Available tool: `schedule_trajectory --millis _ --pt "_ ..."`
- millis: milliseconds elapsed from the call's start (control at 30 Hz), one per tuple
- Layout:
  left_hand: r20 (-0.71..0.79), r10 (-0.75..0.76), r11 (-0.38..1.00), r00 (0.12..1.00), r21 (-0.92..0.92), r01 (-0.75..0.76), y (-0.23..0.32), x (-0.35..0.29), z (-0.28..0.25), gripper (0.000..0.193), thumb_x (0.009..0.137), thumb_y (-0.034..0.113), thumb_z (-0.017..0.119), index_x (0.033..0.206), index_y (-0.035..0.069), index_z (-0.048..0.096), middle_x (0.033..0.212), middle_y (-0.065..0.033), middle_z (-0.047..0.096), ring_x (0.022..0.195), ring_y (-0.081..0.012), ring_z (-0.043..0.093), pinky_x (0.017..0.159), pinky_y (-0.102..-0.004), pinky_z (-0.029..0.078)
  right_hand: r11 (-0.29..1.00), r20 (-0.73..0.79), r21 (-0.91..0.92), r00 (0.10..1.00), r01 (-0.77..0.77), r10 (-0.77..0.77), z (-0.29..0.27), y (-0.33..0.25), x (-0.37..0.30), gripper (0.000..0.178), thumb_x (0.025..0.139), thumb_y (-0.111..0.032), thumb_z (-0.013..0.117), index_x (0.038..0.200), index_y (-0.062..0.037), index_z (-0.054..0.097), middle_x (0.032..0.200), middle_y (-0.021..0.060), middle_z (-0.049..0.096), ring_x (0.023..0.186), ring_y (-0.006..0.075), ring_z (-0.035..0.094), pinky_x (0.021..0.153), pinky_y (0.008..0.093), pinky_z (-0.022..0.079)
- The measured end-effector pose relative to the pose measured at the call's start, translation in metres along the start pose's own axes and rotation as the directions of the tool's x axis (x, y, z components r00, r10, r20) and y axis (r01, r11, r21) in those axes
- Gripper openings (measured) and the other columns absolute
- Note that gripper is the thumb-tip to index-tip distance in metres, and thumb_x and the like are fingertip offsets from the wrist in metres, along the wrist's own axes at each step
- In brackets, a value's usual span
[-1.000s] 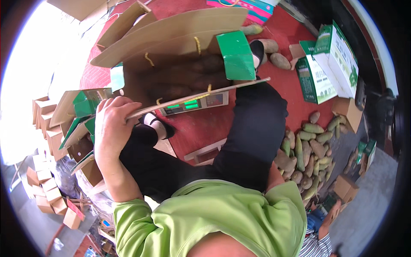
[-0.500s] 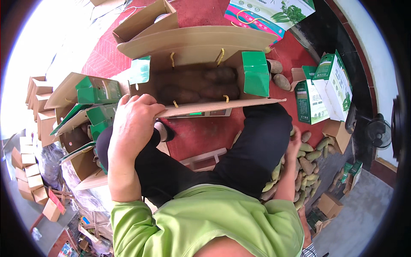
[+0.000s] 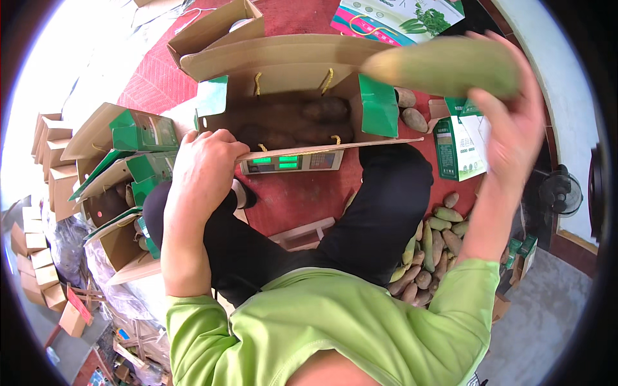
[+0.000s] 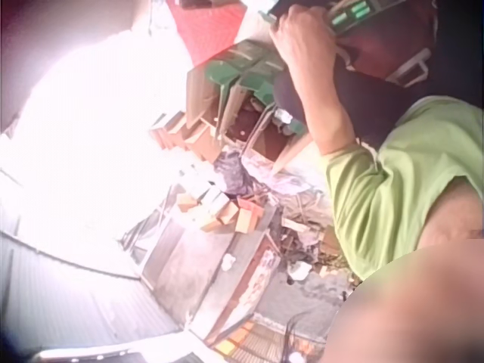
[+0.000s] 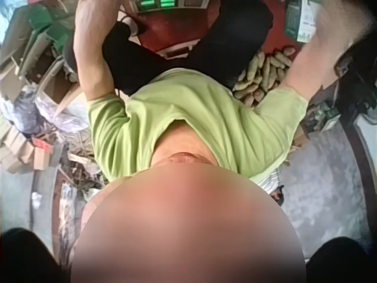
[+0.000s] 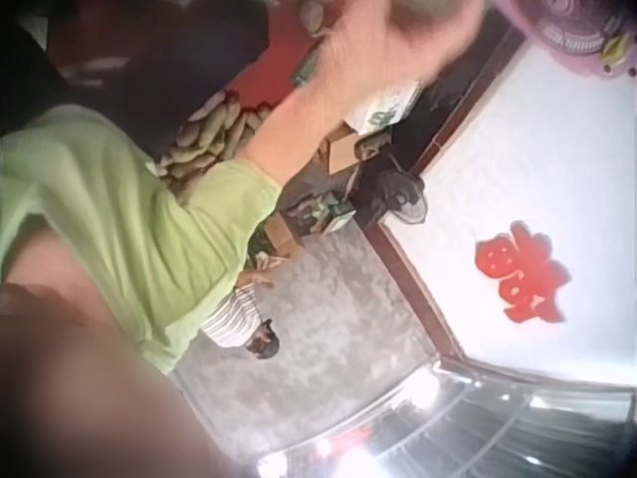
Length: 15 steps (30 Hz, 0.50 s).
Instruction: Sorting and packing large vegetables into cardboard boxes and weighing them on a digital scale.
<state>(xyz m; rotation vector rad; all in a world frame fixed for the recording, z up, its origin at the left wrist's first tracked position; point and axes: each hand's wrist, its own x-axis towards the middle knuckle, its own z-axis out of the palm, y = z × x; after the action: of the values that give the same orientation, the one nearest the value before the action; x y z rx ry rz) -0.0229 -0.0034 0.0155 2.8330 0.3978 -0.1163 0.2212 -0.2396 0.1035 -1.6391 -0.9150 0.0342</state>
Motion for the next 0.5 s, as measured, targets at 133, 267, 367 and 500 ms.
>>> schedule_trajectory --millis 133,267,367,500 --pt "-0.018 0.023 1.000 1.000 -0.021 -0.023 0.000 0.001 0.000 0.018 0.075 0.008 0.063 0.091 0.009 0.072 0.091 -0.0074 0.065 0.091 -0.0272 0.060 0.088 -0.0390 0.042 0.998 0.417 0.013 0.908 -0.057 0.047 0.075 0.030 0.011 0.045 0.073 -0.003 0.072 0.115 -0.0043 0.056 0.103 0.0068 0.062 0.099 0.0158 0.059 0.087 0.0300 0.047" --pt "-0.008 0.041 0.999 0.999 -0.018 -0.041 0.002 0.002 -0.002 0.017 0.075 0.008 0.062 0.090 0.009 0.071 0.089 -0.0079 0.065 0.089 -0.0269 0.061 0.086 -0.0381 0.042 0.969 0.641 -0.178 0.767 0.170 -0.017 0.132 0.066 0.009 0.051 0.070 -0.013 0.071 0.117 -0.0031 0.053 0.111 0.0142 0.059 0.103 0.0290 0.057 0.090 0.0357 0.045" --pt "-0.009 0.029 0.999 1.000 -0.042 -0.029 0.003 0.004 -0.003 0.018 0.075 0.008 0.062 0.091 0.008 0.071 0.088 -0.0084 0.065 0.088 -0.0272 0.061 0.084 -0.0378 0.043 0.910 0.728 -0.341 0.679 0.236 0.097 0.166 0.083 0.012 0.055 0.072 -0.020 0.069 0.120 0.0010 0.053 0.116 0.0204 0.058 0.110 0.0355 0.054 0.095 0.0412 0.043" --pt "-0.007 0.029 0.998 1.000 -0.056 -0.030 0.003 0.002 -0.004 0.021 0.073 0.005 0.061 0.092 0.007 0.071 0.089 -0.0085 0.065 0.086 -0.0281 0.061 0.084 -0.0372 0.044 0.935 0.695 -0.290 0.716 0.206 0.058 0.165 0.070 0.022 0.056 0.078 -0.025 0.067 0.125 0.0016 0.051 0.114 0.0228 0.060 0.106 0.0358 0.057 0.092 0.0419 0.045"
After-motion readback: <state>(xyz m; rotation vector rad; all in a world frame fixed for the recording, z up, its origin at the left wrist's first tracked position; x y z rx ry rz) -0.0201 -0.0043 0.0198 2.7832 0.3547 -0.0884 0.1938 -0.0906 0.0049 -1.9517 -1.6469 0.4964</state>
